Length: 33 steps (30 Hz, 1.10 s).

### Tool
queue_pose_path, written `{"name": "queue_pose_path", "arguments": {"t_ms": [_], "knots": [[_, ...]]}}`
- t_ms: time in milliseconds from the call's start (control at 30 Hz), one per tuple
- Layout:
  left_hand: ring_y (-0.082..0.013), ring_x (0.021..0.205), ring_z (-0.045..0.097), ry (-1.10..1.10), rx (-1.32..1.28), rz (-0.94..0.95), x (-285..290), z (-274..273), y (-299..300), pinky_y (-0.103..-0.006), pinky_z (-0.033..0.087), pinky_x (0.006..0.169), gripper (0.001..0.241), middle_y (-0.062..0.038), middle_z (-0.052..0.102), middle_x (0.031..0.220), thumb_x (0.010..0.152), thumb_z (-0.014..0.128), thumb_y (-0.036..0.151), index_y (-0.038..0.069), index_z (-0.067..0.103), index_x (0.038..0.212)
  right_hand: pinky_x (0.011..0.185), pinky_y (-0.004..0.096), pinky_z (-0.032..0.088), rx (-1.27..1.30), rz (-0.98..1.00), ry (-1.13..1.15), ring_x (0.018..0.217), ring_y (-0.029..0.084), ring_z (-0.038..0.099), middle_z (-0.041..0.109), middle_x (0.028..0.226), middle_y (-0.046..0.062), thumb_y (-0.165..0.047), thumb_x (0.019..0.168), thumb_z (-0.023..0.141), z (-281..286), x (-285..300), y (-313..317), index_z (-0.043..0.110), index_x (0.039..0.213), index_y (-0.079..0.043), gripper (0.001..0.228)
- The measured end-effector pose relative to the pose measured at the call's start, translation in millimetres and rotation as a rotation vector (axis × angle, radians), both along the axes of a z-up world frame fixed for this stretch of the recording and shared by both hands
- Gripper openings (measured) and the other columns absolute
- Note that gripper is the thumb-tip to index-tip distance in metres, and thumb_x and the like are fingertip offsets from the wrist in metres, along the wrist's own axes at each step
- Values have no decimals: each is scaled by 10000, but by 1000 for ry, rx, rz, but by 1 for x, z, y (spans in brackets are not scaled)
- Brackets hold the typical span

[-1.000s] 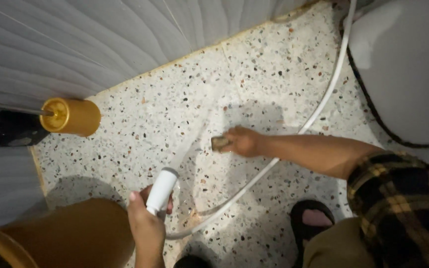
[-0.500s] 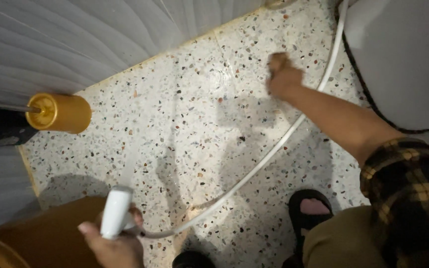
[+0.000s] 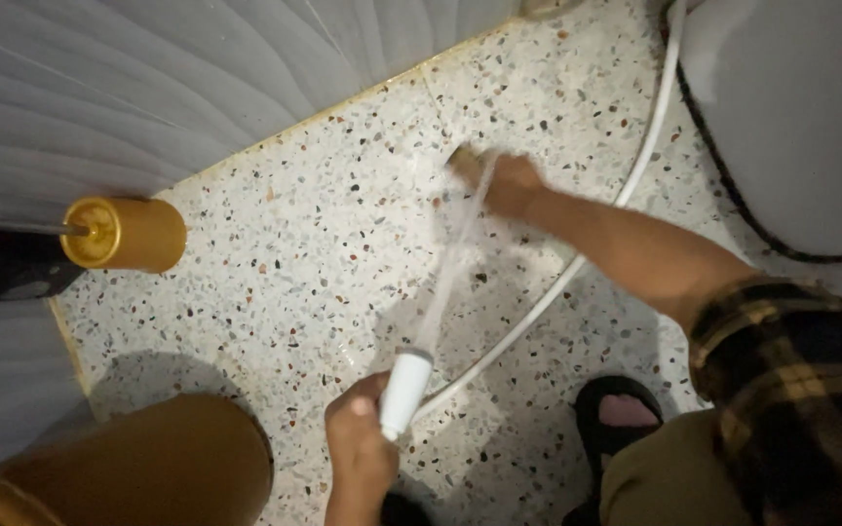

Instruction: The person scrubs the inside of a toilet bowl with a yellow toilet brush while simultaneously rinsing it with a handheld bidet sprayer. After cleaning the bowl, the person uses the sprayer and a small sponge to clean the bathroom floor around the toilet base.

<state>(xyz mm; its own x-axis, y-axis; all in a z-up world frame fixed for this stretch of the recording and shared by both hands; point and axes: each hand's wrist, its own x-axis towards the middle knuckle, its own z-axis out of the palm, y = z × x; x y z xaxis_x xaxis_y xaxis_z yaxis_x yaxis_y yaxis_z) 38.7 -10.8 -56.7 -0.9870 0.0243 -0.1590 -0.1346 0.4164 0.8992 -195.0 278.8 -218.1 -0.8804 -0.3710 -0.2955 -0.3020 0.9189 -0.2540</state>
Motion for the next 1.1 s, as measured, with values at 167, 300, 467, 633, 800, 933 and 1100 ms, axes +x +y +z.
{"name": "queue_pose_path", "arguments": {"t_ms": [167,300,467,633,800,933,1100], "knots": [[-242,503,689,-99,214,124,24,6,-28,-320,588,455,762,-219,778,697,1014,227,441,-99,737,842,884,532,461,401,-470,-26,1189,417,546,424,1537,277,-396,1018,424,-101,-68,107,420,1546,11,666],[-294,616,733,-176,2,323,64,-43,-69,-421,601,614,780,-216,802,751,977,187,466,-54,769,975,880,524,455,198,-720,-140,1065,437,553,504,1341,296,-152,1014,507,-45,-86,57,252,1624,-134,662],[-186,449,575,-139,342,241,82,-79,-110,-283,458,458,956,-151,743,649,1042,165,645,-135,715,975,600,418,579,322,-302,65,796,277,621,504,1437,272,173,800,560,-58,-108,-69,186,1584,-114,915],[-205,464,627,-132,48,328,58,-56,-87,-304,486,503,1012,-105,741,578,996,80,667,-64,773,905,870,398,366,-247,-180,-131,1039,207,307,322,1236,-44,-313,972,531,-25,-77,-165,414,1251,-240,310],[-183,524,644,-120,-51,323,49,-51,-70,-264,504,579,888,-84,777,668,1022,147,585,-12,773,824,1258,479,-10,-694,-691,-487,1567,362,72,207,1688,95,-571,954,433,30,-100,-125,430,1531,-326,627],[-205,527,623,-63,107,377,42,-60,-73,-308,486,549,965,-153,770,676,995,173,682,-75,770,952,672,397,495,231,-517,84,896,273,630,517,1433,208,130,786,606,-92,-177,-24,414,1528,-51,787],[-251,557,734,-60,53,353,24,-55,-61,-342,575,539,932,-181,794,723,1004,163,644,-83,745,977,524,405,395,429,-680,54,545,233,444,571,1066,265,-333,962,678,-127,-173,27,327,1471,-172,639]]}}
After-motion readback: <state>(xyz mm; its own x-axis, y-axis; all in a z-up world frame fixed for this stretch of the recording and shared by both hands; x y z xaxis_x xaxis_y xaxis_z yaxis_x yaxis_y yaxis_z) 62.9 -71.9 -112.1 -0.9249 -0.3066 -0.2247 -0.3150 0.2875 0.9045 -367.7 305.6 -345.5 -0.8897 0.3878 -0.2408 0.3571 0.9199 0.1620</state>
